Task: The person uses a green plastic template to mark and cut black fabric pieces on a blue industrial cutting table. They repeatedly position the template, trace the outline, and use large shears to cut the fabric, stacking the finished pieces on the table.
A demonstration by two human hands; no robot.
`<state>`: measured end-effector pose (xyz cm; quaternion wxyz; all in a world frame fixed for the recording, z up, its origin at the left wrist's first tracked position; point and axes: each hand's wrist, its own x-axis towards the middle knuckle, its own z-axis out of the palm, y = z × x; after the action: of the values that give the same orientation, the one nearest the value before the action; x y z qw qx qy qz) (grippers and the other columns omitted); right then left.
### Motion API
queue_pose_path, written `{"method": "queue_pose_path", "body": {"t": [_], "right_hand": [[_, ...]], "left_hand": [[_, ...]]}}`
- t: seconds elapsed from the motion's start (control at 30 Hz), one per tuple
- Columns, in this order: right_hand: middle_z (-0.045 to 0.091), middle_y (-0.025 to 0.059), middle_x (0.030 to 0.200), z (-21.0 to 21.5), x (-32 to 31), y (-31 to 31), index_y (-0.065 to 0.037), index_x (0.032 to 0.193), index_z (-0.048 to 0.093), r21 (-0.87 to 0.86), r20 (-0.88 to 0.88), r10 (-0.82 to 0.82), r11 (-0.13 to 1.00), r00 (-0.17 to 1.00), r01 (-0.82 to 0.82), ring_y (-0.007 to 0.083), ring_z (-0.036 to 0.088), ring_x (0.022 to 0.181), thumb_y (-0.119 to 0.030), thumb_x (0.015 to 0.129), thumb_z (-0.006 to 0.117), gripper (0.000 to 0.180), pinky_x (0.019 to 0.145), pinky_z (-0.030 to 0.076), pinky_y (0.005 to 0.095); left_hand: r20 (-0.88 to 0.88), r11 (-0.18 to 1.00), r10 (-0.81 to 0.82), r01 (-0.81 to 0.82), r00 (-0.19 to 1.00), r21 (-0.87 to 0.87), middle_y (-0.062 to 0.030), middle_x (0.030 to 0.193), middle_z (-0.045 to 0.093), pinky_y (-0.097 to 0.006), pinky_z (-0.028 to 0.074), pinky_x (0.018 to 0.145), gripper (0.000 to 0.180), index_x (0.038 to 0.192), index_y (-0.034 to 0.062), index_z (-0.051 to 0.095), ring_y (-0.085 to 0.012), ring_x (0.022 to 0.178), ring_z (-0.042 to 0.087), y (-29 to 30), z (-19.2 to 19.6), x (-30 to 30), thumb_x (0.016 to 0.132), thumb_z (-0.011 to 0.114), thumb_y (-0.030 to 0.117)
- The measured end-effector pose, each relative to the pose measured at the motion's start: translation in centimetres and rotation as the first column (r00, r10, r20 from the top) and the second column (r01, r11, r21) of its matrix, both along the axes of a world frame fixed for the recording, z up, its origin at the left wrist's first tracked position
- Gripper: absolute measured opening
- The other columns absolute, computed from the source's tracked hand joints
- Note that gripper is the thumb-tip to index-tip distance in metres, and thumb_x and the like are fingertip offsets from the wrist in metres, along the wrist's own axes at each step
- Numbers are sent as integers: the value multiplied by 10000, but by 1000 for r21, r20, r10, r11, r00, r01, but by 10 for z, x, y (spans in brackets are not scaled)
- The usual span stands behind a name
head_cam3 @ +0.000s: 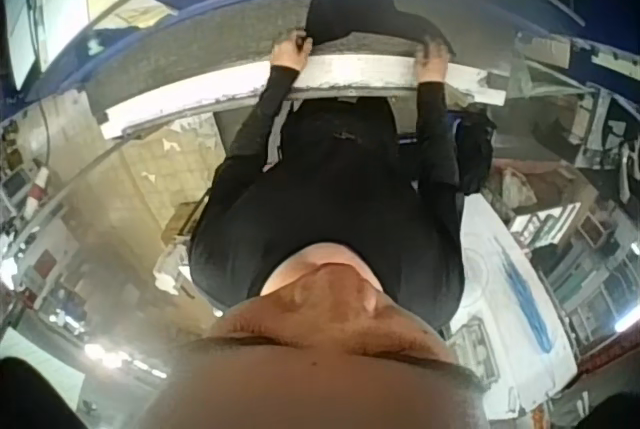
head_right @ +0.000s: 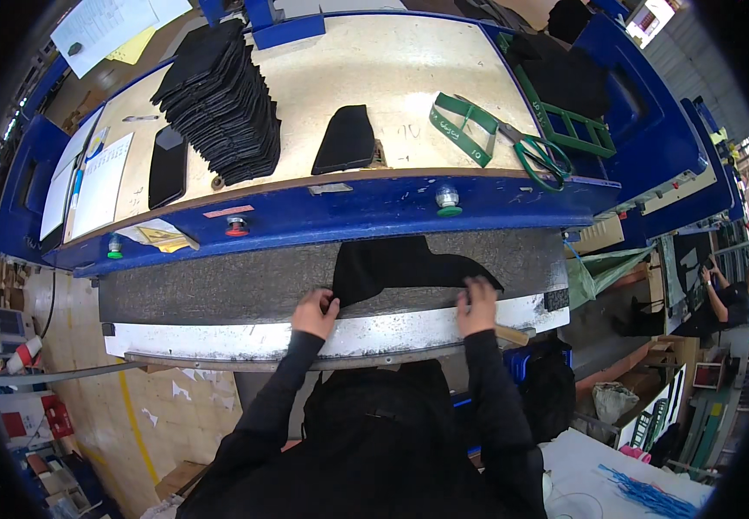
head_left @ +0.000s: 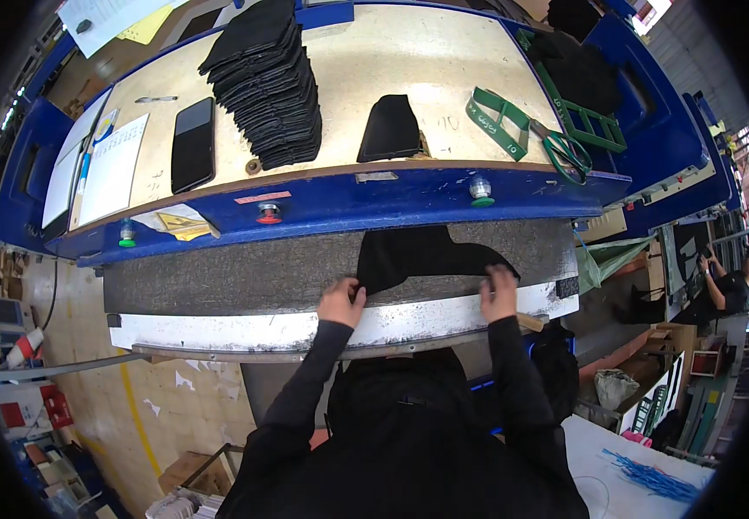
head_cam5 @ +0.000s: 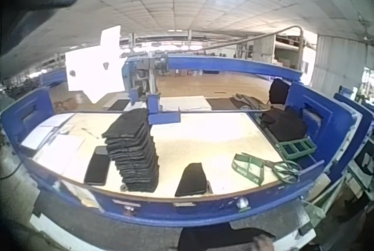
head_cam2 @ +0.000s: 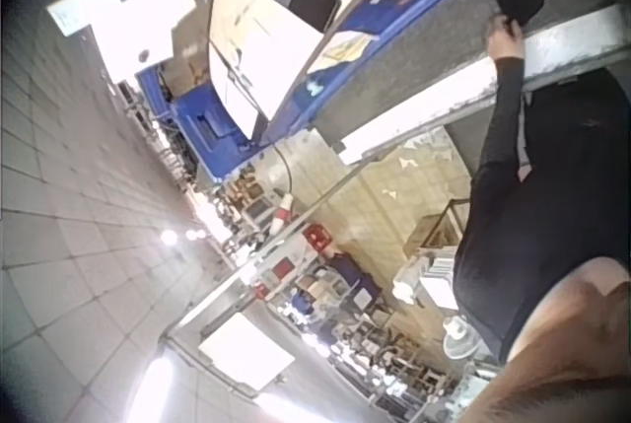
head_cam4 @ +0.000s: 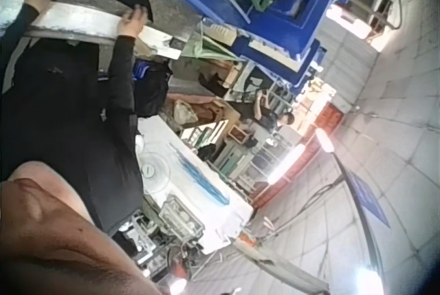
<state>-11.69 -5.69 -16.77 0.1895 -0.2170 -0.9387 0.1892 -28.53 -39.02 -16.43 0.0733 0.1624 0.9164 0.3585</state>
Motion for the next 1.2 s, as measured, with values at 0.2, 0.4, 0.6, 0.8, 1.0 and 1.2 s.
{"method": "queue_pose_path", "body": {"t": [0.2,0.4,0.6,0.8,1.0,1.2], "right_hand": [[590,149,1208,-42,4,91,-106,1249,611,142,254,-233,969,939,202,397,563,1131,-220,896,700,382,892,478,544],[648,93,941,-59,6,116,-120,979,658,-119,214,-153,976,965,181,334,642,925,-150,815,789,213,781,510,495],[657,88,876,-64,4,134,-104,863,655,-152,165,-158,971,974,183,333,662,873,-122,814,786,141,744,517,483],[673,96,887,-35,-2,139,-114,865,662,-124,236,-90,985,968,122,354,664,873,-124,823,763,110,769,502,509],[601,123,727,183,-65,45,-38,779,623,-90,-170,427,891,888,-445,316,610,716,-97,843,751,154,647,459,427],[615,196,1144,315,-128,69,9,1144,631,273,-351,475,876,807,-397,388,567,1109,-38,855,695,299,992,437,438]], "left_hand": [[-116,988,38,-55,993,-144,-101,919,672,-483,516,806,229,961,109,633,-344,918,655,21,-26,-6,832,782,225],[-211,972,145,-179,967,-154,-90,904,660,-493,481,845,291,1049,132,590,-366,938,616,41,-30,5,801,730,71],[-40,986,166,-165,985,31,-131,877,664,-465,526,760,325,1035,98,614,-366,861,662,30,-23,-15,762,657,-72],[-217,998,22,-35,976,-59,-152,985,666,-468,517,837,248,1016,80,681,-379,988,630,17,-4,-43,791,672,-25],[-380,967,-255,228,889,-116,-145,1280,640,-473,480,986,346,1125,132,730,-359,1211,575,45,-19,15,779,722,136],[-132,942,-335,334,933,-25,-203,912,663,-517,511,783,157,931,40,635,-403,895,638,19,-20,95,856,620,177]]}}
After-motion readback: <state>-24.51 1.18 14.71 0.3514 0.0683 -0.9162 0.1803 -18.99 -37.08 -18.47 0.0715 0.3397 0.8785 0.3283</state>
